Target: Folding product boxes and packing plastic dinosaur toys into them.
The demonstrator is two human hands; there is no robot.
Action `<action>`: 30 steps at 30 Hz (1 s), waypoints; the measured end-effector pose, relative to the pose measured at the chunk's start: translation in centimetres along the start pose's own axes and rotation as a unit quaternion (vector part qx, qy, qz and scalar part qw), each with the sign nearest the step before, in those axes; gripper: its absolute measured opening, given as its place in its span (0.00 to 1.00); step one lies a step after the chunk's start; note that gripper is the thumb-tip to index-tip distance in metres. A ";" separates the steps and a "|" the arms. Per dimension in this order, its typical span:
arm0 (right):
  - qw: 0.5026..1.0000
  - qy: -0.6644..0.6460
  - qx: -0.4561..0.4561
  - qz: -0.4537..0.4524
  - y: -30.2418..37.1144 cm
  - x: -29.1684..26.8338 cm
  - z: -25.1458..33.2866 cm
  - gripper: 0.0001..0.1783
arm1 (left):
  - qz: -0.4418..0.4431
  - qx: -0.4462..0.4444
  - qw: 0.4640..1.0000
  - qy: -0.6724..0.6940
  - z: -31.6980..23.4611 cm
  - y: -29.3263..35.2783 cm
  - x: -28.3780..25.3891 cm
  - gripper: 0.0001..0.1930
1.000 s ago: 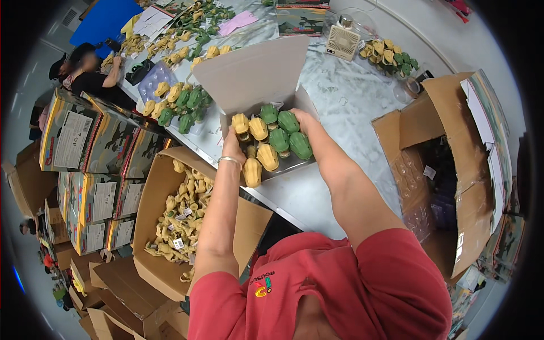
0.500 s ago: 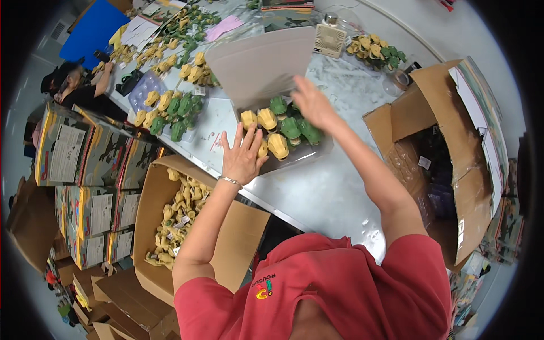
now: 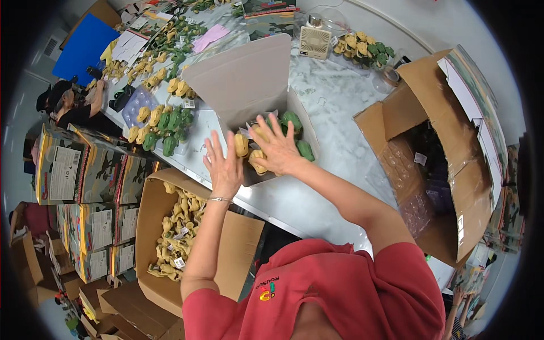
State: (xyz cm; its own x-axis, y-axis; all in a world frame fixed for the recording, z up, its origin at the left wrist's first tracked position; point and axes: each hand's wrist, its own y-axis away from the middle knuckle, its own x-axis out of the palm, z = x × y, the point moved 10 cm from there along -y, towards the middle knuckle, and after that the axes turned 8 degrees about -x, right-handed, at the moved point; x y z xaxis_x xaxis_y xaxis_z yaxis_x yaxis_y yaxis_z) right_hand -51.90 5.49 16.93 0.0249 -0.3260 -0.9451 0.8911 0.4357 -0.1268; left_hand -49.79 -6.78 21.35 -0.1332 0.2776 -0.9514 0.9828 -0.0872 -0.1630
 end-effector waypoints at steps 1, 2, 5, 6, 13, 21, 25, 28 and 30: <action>1.000 0.010 -0.020 0.018 -0.1 1.1 0.3 0.39 | 0.003 0.003 1.000 0.001 -0.1 -0.1 0.9 0.35; 0.998 -0.017 0.008 0.052 -0.3 2.7 0.0 0.37 | 0.074 -0.074 0.971 0.217 1.8 -0.3 3.1 0.36; 0.995 0.017 0.023 0.094 -1.4 3.9 0.9 0.35 | 0.014 -0.002 0.977 0.214 1.2 -0.4 5.5 0.34; 0.996 0.018 0.023 0.084 -1.5 3.8 0.2 0.34 | 0.001 0.015 0.991 0.134 0.0 -0.4 6.7 0.34; 0.963 -0.155 -0.066 -0.212 3.4 -6.6 -1.7 0.38 | -0.001 0.032 0.999 -0.019 -0.6 0.7 7.6 0.34; 0.993 0.019 0.099 -0.066 0.1 -0.7 -7.7 0.15 | -0.033 0.071 0.996 0.038 -1.0 0.6 7.6 0.32; 0.994 0.063 0.085 -0.017 -1.2 1.1 -7.1 0.12 | -0.020 0.096 0.992 0.084 1.8 0.0 8.4 0.28; 0.984 -0.118 0.115 -0.072 -2.3 1.3 -13.4 0.18 | -0.039 0.068 0.986 0.145 3.9 -2.7 8.0 0.26; 0.960 -0.143 0.163 -0.177 -1.9 -2.5 -14.6 0.29 | -0.166 -0.074 0.964 0.196 5.9 -4.4 3.9 0.21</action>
State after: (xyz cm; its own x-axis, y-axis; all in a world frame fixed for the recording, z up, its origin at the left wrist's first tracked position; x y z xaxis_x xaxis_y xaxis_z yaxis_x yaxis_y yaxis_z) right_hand -60.24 17.74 15.16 -0.2246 -0.6425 -0.7326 0.9599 -0.0162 -0.2800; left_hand -55.40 -11.00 16.81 -0.4131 0.6095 -0.6766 0.9058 0.1979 -0.3748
